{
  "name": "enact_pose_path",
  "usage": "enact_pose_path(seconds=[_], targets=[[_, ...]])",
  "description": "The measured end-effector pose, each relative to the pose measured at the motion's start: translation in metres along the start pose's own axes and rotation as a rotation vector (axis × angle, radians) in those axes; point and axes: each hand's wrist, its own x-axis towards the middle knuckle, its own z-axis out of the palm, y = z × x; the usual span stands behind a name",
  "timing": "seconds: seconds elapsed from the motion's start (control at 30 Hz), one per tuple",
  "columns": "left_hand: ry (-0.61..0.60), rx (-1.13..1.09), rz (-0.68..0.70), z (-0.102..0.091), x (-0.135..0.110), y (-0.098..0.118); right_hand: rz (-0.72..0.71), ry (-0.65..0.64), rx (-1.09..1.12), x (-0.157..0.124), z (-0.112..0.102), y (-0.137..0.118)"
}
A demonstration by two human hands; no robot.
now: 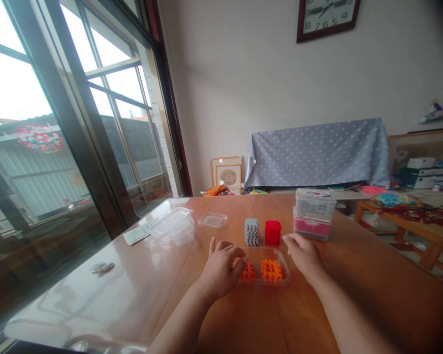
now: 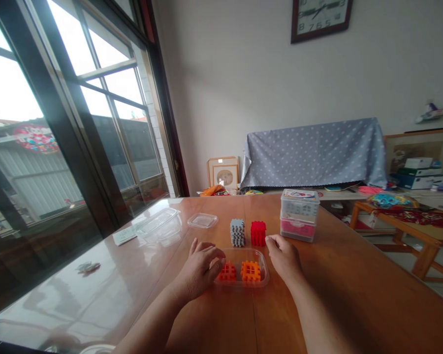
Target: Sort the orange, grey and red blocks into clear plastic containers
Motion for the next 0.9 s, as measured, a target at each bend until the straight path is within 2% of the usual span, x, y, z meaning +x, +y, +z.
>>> enact_pose_path(seconds=[0.07,0.2,0.33,0.47,0.6,0.77,0.9], targets=[[-0.007,-0.034,0.059,-0.001,-0.001,0.008,-0.009,0.0,0.003,0.0,0.001,0.0],[-0.098,-0.073,0.176,0.001,0.001,0.027,-0.017,0.015,-0.006,0.0,0.003,0.003],[-0.122,-0.011,0.154,0.012,0.006,0.038,-0.041,0.008,0.004,0.0,0.003,0.003],[-0.117,-0.047,0.124,0.016,0.008,0.039,-0.059,0.006,0.006,0.001,0.002,0.002],[-0.052,-0.119,0.061,0.001,0.003,0.021,-0.057,-0.012,-0.016,0.001,0.003,0.005],[0.02,-0.137,-0.093,-0.021,-0.018,-0.025,-0.051,-0.032,-0.058,0.001,0.011,0.009],[-0.04,-0.024,-0.197,-0.024,-0.036,-0.049,-0.025,-0.051,-0.059,0.002,0.016,0.013]])
